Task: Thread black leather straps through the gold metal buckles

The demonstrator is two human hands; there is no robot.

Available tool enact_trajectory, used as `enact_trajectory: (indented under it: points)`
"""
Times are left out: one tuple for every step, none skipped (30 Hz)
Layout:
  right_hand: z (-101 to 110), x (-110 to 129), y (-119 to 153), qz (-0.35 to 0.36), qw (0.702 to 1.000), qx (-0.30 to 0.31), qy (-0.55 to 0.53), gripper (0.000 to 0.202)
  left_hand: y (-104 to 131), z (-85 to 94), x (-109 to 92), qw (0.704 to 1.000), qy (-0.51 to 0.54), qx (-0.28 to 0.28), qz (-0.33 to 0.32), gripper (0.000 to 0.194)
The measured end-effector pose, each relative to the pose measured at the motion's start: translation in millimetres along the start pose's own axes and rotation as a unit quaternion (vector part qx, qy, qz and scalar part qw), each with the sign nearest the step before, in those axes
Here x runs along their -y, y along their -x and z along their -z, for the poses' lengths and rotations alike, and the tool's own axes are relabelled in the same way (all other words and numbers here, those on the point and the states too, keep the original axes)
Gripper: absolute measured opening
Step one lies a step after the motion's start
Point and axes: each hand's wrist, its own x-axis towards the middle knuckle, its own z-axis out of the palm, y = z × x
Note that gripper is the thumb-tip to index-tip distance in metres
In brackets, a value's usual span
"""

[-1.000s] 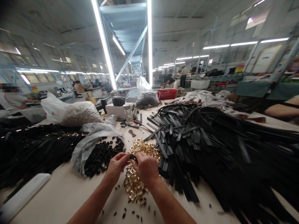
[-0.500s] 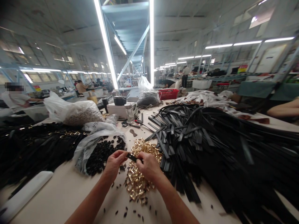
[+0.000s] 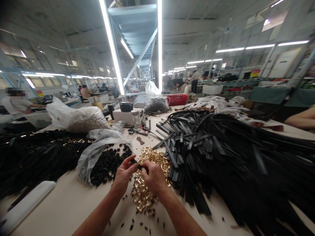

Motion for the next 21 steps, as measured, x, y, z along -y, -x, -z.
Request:
enact_trajectory:
  points:
    - [-0.6,-0.5,0.2,-0.001,1.0,-0.001,0.001,0.018,0.3,-1.0,-0.3,1.0,0.021,0.001,0.003,0.06]
    - [-0.9,-0.8,0.5,-0.001,1.0,-0.001,0.001,0.018,0.5,-1.9,-0.5,0.999,0.04,0.003,0.009,0.067]
    - [-1.2,-1.0,0.7,0.001,1.0,-0.002,0.002,0.017,0.8,-2.7,-0.7,0.998,0.055,0.004,0.016,0.069]
    - [-1.2,-0.9,0.9,0.004,1.0,-0.002,0.002,0.017,1.0,-3.3,-0.8,0.998,0.066,0.003,0.023,0.067]
    - [-1.0,-0.7,1.0,0.007,1.0,-0.003,0.002,0.017,1.3,-3.7,-0.7,0.997,0.075,0.002,0.03,0.061]
    - [-0.7,-0.3,1.1,0.009,1.0,-0.003,0.004,0.016,1.5,-4.0,-0.5,0.996,0.082,0.0,0.035,0.054]
    - [-0.4,0.2,1.2,0.01,1.0,-0.004,0.006,0.016,1.8,-4.0,-0.4,0.995,0.086,-0.001,0.041,0.047]
    - [0.1,0.8,1.1,0.01,1.0,-0.005,0.008,0.015,2.0,-4.0,-0.2,0.995,0.09,0.0,0.045,0.042]
    - [0.6,1.2,1.0,0.009,1.0,-0.006,0.011,0.015,2.1,-3.8,-0.1,0.994,0.093,0.003,0.05,0.038]
    - [1.1,1.5,0.8,0.008,1.0,-0.005,0.014,0.015,2.2,-3.6,-0.1,0.994,0.095,0.005,0.055,0.035]
    - [1.5,1.7,0.6,0.008,1.0,-0.004,0.016,0.015,2.1,-3.3,-0.1,0.994,0.095,0.006,0.06,0.033]
    - [1.9,1.7,0.3,0.008,1.0,-0.003,0.018,0.015,1.8,-3.1,-0.1,0.993,0.096,0.004,0.065,0.032]
    - [2.3,1.5,0.1,0.009,1.0,-0.003,0.02,0.016,1.5,-2.9,-0.2,0.993,0.097,0.0,0.069,0.031]
    - [2.6,1.4,0.0,0.01,1.0,-0.004,0.024,0.016,1.3,-3.0,-0.2,0.993,0.094,-0.005,0.073,0.03]
    - [2.7,1.4,0.1,0.011,1.0,-0.004,0.028,0.016,1.4,-3.5,-0.4,0.993,0.087,-0.009,0.075,0.03]
    - [2.7,1.7,0.6,0.011,0.999,-0.005,0.032,0.016,1.7,-4.3,-0.8,0.994,0.075,-0.012,0.075,0.031]
    - [2.5,2.3,1.3,0.006,0.999,-0.005,0.036,0.015,2.5,-5.4,-1.4,0.995,0.06,-0.014,0.074,0.032]
    - [1.8,3.3,2.4,-0.002,0.999,-0.006,0.04,0.014,3.6,-6.6,-2.2,0.996,0.045,-0.013,0.073,0.035]
    - [0.7,4.3,3.5,-0.014,0.999,-0.007,0.041,0.013,4.8,-7.7,-3.1,0.997,0.03,-0.013,0.069,0.037]
    - [-0.8,5.1,4.6,-0.031,0.999,-0.014,0.04,0.012,5.8,-8.3,-4.0,0.998,0.017,-0.013,0.065,0.039]
    - [-2.9,5.4,5.4,-0.044,0.998,-0.023,0.038,0.011,6.3,-8.3,-4.5,0.998,0.007,-0.016,0.059,0.041]
